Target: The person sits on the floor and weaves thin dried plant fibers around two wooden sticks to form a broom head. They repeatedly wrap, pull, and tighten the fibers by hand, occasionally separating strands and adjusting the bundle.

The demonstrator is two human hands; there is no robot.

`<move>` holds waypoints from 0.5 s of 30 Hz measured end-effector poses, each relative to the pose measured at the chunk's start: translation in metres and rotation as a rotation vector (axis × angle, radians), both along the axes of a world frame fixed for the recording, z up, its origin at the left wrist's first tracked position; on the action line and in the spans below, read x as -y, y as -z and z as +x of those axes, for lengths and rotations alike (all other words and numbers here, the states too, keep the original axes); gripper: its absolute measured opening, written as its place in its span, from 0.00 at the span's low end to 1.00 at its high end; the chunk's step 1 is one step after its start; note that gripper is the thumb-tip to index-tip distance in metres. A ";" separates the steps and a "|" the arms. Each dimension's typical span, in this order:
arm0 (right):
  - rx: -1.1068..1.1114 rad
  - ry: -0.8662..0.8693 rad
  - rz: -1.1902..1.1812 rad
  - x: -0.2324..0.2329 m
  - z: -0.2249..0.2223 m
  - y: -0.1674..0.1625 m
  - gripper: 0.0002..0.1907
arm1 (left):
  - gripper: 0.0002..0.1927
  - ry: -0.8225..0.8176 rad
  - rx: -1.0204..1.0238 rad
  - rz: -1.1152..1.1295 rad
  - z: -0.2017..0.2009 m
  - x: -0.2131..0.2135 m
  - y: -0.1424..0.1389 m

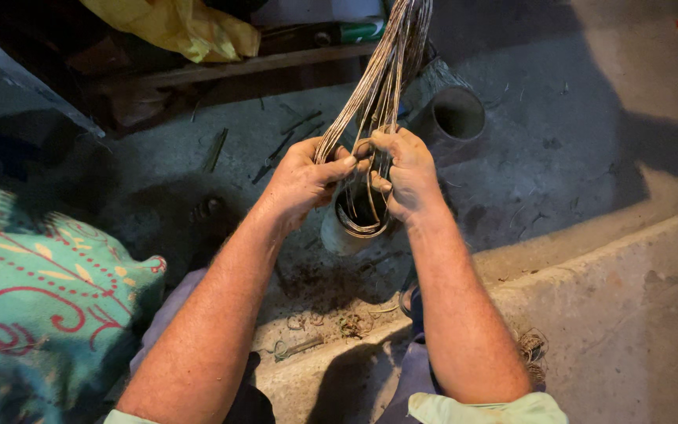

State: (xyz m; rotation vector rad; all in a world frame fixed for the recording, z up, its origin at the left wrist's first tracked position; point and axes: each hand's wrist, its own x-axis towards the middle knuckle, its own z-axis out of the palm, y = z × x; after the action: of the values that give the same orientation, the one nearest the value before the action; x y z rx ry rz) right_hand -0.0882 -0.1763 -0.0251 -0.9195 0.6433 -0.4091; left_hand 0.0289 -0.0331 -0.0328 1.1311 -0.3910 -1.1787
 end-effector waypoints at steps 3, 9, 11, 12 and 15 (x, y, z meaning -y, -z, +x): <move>-0.018 0.000 -0.023 -0.001 0.001 -0.001 0.05 | 0.07 -0.001 0.015 0.025 0.000 0.000 0.001; -0.002 -0.073 -0.037 -0.003 0.002 0.000 0.07 | 0.07 0.020 0.039 0.049 0.001 0.001 0.000; -0.003 -0.079 -0.042 -0.003 0.002 0.002 0.07 | 0.07 0.025 0.030 0.038 0.001 0.001 -0.001; -0.005 -0.076 -0.036 -0.003 0.002 0.002 0.06 | 0.07 0.027 0.025 0.033 0.001 0.000 -0.001; -0.003 -0.076 -0.029 -0.002 0.001 0.004 0.06 | 0.07 0.030 0.005 0.016 0.001 -0.002 -0.003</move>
State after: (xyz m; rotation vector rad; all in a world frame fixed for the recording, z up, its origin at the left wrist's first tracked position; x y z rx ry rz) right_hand -0.0868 -0.1741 -0.0293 -0.9697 0.6046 -0.3500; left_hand 0.0297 -0.0316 -0.0296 1.1457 -0.4043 -1.2077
